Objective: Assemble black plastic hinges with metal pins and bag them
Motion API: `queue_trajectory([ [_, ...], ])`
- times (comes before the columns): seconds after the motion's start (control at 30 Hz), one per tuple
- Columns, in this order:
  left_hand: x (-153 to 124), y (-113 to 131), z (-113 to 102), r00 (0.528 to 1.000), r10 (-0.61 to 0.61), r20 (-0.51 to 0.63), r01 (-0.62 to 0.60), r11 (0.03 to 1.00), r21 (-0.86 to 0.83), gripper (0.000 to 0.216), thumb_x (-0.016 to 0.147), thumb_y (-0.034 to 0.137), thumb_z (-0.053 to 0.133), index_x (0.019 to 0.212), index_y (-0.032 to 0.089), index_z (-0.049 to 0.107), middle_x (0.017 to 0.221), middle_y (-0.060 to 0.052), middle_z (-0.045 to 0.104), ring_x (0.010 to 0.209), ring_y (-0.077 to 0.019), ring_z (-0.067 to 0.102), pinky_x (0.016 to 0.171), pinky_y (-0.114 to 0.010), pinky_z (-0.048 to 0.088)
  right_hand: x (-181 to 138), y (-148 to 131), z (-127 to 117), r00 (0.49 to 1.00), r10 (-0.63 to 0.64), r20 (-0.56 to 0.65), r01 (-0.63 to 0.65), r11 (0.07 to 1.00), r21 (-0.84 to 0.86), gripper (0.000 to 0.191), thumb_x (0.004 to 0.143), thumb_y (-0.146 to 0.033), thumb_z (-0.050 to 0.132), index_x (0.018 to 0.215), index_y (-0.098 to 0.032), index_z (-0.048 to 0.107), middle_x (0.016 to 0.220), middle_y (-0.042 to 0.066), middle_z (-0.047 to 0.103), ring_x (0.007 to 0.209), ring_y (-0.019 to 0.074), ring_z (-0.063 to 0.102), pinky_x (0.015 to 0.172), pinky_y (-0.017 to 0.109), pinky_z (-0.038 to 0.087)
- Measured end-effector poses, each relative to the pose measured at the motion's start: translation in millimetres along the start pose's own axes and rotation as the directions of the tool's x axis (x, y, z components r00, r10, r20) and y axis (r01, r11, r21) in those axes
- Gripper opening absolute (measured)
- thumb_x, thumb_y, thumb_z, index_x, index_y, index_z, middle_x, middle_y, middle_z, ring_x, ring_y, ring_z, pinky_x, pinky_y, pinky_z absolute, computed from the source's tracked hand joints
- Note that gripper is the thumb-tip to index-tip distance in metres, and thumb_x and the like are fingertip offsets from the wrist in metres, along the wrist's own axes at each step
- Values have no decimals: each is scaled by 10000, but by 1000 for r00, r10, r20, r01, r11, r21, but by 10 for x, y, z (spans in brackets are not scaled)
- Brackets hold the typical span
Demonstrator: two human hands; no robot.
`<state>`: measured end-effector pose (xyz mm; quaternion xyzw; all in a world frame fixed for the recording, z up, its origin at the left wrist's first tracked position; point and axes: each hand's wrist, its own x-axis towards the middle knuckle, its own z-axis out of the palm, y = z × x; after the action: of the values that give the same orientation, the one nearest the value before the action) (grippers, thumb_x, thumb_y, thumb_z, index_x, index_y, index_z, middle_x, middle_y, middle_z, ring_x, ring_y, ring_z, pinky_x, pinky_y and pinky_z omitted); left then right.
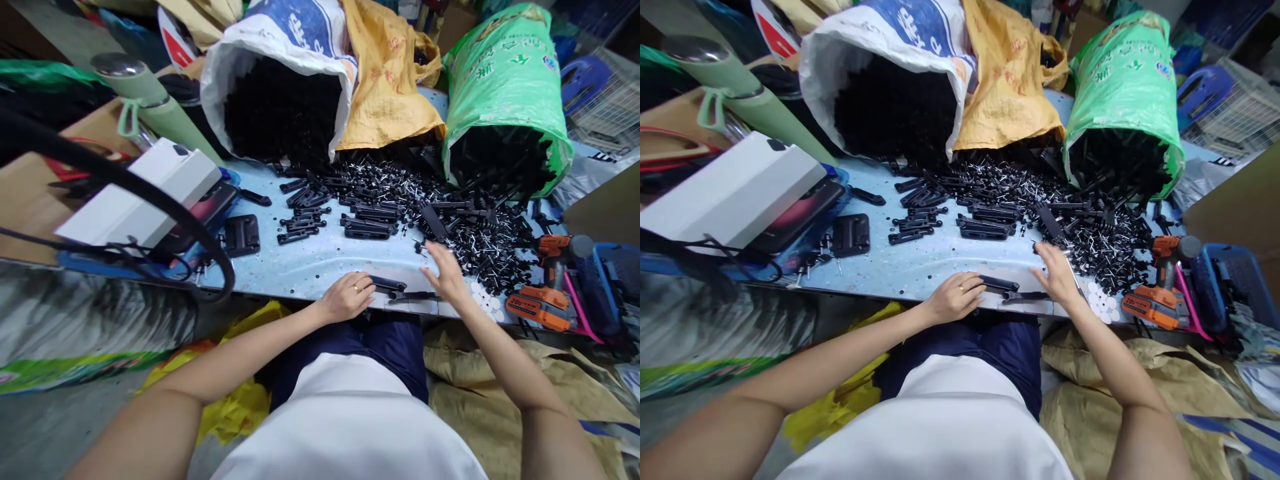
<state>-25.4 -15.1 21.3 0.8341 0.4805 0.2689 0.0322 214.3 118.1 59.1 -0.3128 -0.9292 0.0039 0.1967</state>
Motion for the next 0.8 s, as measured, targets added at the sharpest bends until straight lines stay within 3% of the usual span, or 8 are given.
queue_trajectory([
  [0.13, 338, 191, 130, 975, -48, 218, 53, 998, -17, 532, 791, 475, 534, 1176, 113, 477, 1109, -165, 570, 1084, -297, 494, 898, -432, 372, -469, -277, 140, 977, -157, 146, 139, 983, 122, 447, 906, -378, 389, 1305, -179, 421, 1127, 141, 571, 1006, 215, 558, 814, 367, 487],
  [0.23, 490, 268, 208, 927, -136, 349, 150, 989, -13, 482, 792, 401, 565, 1155, 98, 472, 1017, -142, 594, 993, -266, 533, 828, -377, 405, -572, -318, 277, 972, -187, 145, 174, 980, 100, 423, 915, -357, 379, 1280, -153, 446, 1061, 141, 592, 919, 197, 577, 756, 338, 494],
  [0.33, 519, 265, 238, 914, -195, 354, 222, 974, -35, 391, 794, 354, 571, 1093, 112, 496, 995, -128, 588, 990, -262, 526, 823, -372, 408, -505, -243, 330, 958, -242, 151, 227, 968, 111, 419, 917, -357, 385, 1269, -140, 456, 945, 116, 613, 820, 176, 572, 701, 309, 484],
  [0.5, 489, 271, 228, 921, -185, 342, 213, 976, -47, 349, 785, 345, 582, 1064, 151, 508, 1002, -109, 586, 995, -257, 527, 837, -381, 410, -369, -94, 292, 891, -396, 222, 370, 917, 151, 405, 939, -375, 326, 1220, -140, 499, 812, 69, 605, 740, 144, 548, 654, 268, 446],
  [0.6, 424, 279, 198, 926, -149, 347, 158, 987, 2, 410, 813, 334, 547, 1164, 135, 467, 1076, -131, 588, 1026, -251, 533, 842, -365, 415, -374, -45, 241, 904, -355, 238, 358, 933, 32, 435, 923, -449, 332, 1125, -142, 564, 806, 78, 610, 712, 150, 540, 616, 270, 413],
  [0.67, 349, 238, 162, 933, -92, 347, 92, 996, 15, 457, 831, 338, 517, 1223, 116, 437, 1155, -165, 567, 1031, -257, 545, 834, -362, 422, -399, -26, 205, 932, -272, 239, 296, 952, -74, 504, 879, -550, 352, 935, -134, 632, 725, 79, 601, 663, 160, 530, 579, 271, 383],
  [0.8, 195, 64, 38, 959, -19, 283, 62, 988, -143, 400, 895, 369, 355, 1162, 132, 534, 1069, -145, 636, 937, -231, 609, 802, -336, 451, -423, -48, 139, 953, -157, 258, 191, 975, -110, 620, 796, -690, 346, 598, -153, 585, 545, 57, 540, 559, 147, 507, 523, 255, 320],
])
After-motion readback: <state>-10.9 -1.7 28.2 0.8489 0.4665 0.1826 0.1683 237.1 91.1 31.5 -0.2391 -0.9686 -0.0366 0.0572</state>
